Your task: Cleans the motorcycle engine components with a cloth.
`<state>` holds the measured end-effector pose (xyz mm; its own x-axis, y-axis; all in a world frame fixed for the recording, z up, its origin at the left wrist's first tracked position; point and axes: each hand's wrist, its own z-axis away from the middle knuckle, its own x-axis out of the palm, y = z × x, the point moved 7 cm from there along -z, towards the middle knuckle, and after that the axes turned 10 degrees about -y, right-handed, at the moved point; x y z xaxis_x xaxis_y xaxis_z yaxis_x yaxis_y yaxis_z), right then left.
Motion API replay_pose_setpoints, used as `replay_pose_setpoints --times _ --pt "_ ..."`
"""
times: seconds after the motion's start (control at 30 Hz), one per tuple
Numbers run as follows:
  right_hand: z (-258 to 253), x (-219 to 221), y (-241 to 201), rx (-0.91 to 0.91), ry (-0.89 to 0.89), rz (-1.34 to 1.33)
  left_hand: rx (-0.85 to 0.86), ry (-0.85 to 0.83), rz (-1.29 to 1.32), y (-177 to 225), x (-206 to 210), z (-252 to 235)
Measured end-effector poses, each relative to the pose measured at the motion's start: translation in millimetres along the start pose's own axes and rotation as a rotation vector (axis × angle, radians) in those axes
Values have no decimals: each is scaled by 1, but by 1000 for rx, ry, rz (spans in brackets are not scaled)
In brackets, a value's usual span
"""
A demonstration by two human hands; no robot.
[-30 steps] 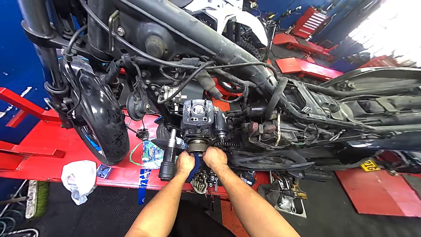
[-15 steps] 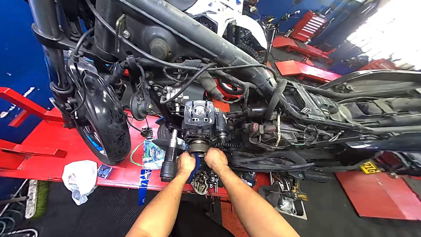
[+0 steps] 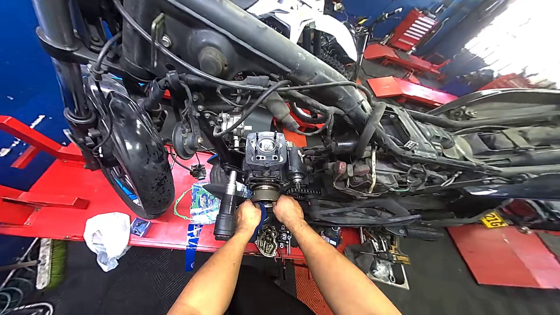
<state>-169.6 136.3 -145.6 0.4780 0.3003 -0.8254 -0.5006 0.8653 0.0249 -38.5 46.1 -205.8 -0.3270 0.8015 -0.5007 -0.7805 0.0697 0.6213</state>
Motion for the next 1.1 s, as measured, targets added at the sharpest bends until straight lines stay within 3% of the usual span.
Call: replay_pose_setpoints --times 0.87,0.97,1.1 --pt "9 -5 0 -7 22 91 -2 -78 34 -10 15 -11" --pt "9 21 26 -48 -81 -195 61 -209 8 -20 26 13" --pt "48 86 46 -195 -452 -1115 403 -225 -95 -8 34 85"
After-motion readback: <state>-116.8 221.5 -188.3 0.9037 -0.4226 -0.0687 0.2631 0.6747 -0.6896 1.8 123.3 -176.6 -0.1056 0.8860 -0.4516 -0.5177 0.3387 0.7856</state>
